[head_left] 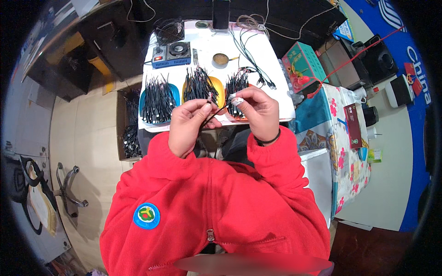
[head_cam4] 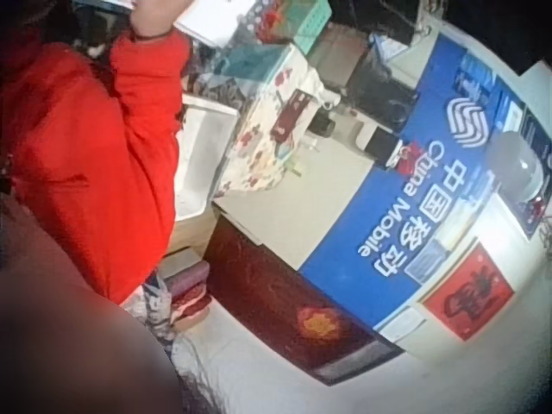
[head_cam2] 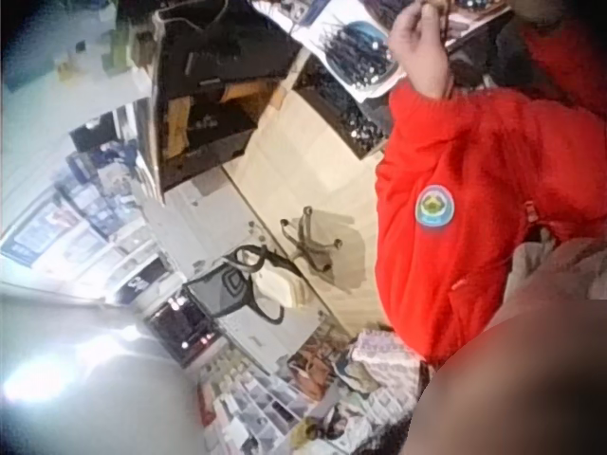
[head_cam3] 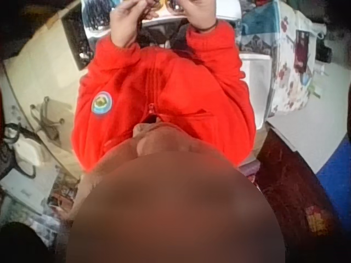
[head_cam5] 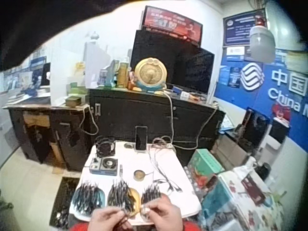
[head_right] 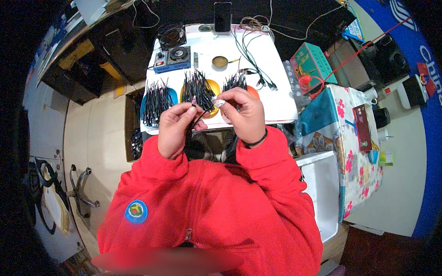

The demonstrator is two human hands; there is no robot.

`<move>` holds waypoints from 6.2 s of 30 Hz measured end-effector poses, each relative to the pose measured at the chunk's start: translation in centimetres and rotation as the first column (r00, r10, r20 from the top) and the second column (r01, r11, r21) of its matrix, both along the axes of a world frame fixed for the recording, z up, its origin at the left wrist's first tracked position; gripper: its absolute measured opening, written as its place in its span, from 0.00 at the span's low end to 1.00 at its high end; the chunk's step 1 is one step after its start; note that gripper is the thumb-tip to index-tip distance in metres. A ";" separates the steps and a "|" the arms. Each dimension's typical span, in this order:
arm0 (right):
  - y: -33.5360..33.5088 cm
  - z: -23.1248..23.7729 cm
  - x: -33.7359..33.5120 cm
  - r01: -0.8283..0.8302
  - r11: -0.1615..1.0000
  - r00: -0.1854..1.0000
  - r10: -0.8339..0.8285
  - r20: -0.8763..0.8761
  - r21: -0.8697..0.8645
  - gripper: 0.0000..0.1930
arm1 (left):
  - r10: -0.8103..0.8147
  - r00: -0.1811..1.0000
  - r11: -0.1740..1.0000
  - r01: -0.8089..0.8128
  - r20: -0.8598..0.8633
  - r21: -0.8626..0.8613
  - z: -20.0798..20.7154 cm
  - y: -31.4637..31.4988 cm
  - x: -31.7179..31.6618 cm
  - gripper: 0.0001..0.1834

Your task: The person repeatedly picks up black cables and small white connectors from trays on a table, inserts the connectors into the cable ends, and places the assembled units into a white bin. The process is repeated for multiple cables throughout the clip.

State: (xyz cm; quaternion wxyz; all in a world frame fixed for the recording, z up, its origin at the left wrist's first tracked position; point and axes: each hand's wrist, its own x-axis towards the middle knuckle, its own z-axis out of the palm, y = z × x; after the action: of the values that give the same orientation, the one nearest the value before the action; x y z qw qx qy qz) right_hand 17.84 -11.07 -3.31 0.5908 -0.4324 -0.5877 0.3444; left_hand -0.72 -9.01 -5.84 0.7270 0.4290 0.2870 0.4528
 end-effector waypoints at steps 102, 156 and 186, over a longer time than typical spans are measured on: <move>-2.8 -1.3 -0.6 -0.028 0.993 0.887 0.079 0.456 -0.117 0.09 | -0.297 0.944 0.954 0.298 -0.146 -0.016 -0.4 -1.1 -0.4 0.07; -5.6 -2.3 1.6 -0.438 0.757 0.899 0.376 -0.224 -0.485 0.07 | 0.020 0.835 0.505 0.466 -0.549 0.727 -0.3 -1.2 -1.4 0.03; -6.7 -1.4 -0.1 -0.134 0.958 0.589 -0.129 0.798 0.254 0.14 | -0.091 0.888 0.769 0.351 -0.452 0.534 -2.2 -2.7 -1.8 0.06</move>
State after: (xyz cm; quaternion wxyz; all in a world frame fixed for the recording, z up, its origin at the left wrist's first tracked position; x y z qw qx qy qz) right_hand 17.71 -17.76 -4.68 0.3153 -0.4498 -0.8353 0.0222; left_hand -2.56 -11.74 -8.02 0.5268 0.7520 0.2165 0.3319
